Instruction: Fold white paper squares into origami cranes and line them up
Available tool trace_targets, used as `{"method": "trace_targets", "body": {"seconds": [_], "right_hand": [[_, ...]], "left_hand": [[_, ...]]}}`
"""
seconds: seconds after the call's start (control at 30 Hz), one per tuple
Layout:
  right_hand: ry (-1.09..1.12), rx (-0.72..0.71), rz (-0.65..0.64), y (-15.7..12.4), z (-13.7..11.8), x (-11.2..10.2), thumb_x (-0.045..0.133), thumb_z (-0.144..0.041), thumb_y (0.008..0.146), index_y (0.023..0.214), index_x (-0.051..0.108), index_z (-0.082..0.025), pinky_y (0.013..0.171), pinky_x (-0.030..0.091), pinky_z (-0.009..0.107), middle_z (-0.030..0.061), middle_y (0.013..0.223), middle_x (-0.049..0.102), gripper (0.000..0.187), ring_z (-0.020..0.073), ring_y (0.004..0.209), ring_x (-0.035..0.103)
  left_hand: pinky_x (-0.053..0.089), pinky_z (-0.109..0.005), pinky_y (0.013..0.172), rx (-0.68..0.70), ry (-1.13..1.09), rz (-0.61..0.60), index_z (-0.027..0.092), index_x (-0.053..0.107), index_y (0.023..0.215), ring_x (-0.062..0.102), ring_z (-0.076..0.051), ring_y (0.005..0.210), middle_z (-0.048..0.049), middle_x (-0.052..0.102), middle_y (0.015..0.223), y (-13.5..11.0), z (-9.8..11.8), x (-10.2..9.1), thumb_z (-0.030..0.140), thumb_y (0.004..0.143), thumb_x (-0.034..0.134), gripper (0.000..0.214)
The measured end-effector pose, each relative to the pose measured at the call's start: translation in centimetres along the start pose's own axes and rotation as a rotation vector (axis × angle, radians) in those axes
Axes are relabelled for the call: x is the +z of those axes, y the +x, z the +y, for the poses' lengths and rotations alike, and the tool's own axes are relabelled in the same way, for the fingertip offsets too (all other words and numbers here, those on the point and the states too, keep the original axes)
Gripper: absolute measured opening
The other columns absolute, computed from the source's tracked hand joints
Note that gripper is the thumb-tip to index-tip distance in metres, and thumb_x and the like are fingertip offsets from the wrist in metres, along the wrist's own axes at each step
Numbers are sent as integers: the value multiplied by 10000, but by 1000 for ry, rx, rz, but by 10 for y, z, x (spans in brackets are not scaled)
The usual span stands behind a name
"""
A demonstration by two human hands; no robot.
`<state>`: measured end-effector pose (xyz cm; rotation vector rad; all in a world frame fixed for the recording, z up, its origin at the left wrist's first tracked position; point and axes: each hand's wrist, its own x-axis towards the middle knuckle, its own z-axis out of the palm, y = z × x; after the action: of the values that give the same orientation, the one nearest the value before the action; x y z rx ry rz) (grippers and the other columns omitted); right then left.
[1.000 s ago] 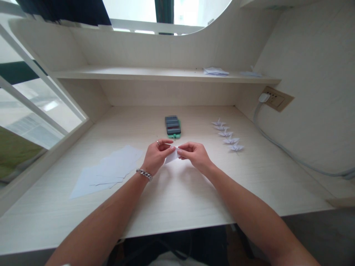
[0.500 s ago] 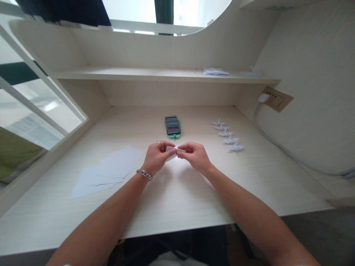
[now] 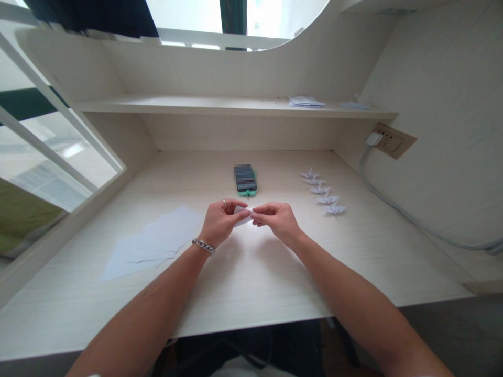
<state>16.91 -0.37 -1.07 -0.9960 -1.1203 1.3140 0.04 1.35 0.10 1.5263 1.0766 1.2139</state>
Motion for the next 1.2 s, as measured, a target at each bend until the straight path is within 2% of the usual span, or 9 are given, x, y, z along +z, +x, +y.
{"method": "trace_targets", "body": {"seconds": [0.13, 0.27, 0.47, 0.67, 0.97, 1.2], "right_hand": [[-10, 39, -36, 1, 2, -1, 870, -381, 491, 738, 727, -129, 575, 544, 295, 38, 577, 691, 381, 161, 553, 660], [-36, 13, -46, 2, 5, -2, 834, -417, 562, 749, 724, -128, 553, 540, 273, 39, 573, 687, 362, 147, 536, 650], [-72, -11, -46, 0, 4, -1, 826, -422, 575, 761, 726, -121, 532, 537, 261, 39, 558, 681, 368, 139, 516, 642], [-31, -6, -24, 0, 1, 0, 854, -382, 526, 762, 729, -125, 559, 547, 278, 38, 592, 695, 370, 150, 544, 657], [28, -29, -33, 1, 5, 1, 857, -324, 510, 808, 729, -144, 614, 565, 307, 41, 667, 727, 370, 162, 595, 678], [15, -41, -33, 0, 4, 0, 865, -304, 489, 814, 730, -145, 649, 567, 326, 42, 699, 732, 386, 167, 628, 678]], "left_hand": [[306, -211, 438, -7, 40, -16, 136, 739, 793, 390, -70, 458, 52, 454, 491, 1, -2, -2, 347, 615, 810, 285], [323, -220, 448, -18, 74, -40, 141, 744, 807, 417, -84, 471, 41, 475, 507, 1, -5, -4, 357, 612, 809, 298], [276, -208, 423, -29, 72, -41, 140, 738, 772, 355, -65, 447, 64, 396, 475, 1, -2, -2, 364, 616, 802, 281], [323, -206, 432, -49, 16, 5, 140, 717, 758, 406, -67, 452, 52, 481, 495, 0, 2, -2, 347, 597, 815, 279], [443, -227, 503, -91, -109, -18, 123, 694, 787, 581, -119, 554, -25, 667, 643, 1, 2, -3, 314, 566, 847, 329], [451, -228, 501, -75, -90, 0, 128, 700, 773, 583, -117, 541, -19, 665, 625, 1, 3, -3, 311, 560, 848, 318]]}}
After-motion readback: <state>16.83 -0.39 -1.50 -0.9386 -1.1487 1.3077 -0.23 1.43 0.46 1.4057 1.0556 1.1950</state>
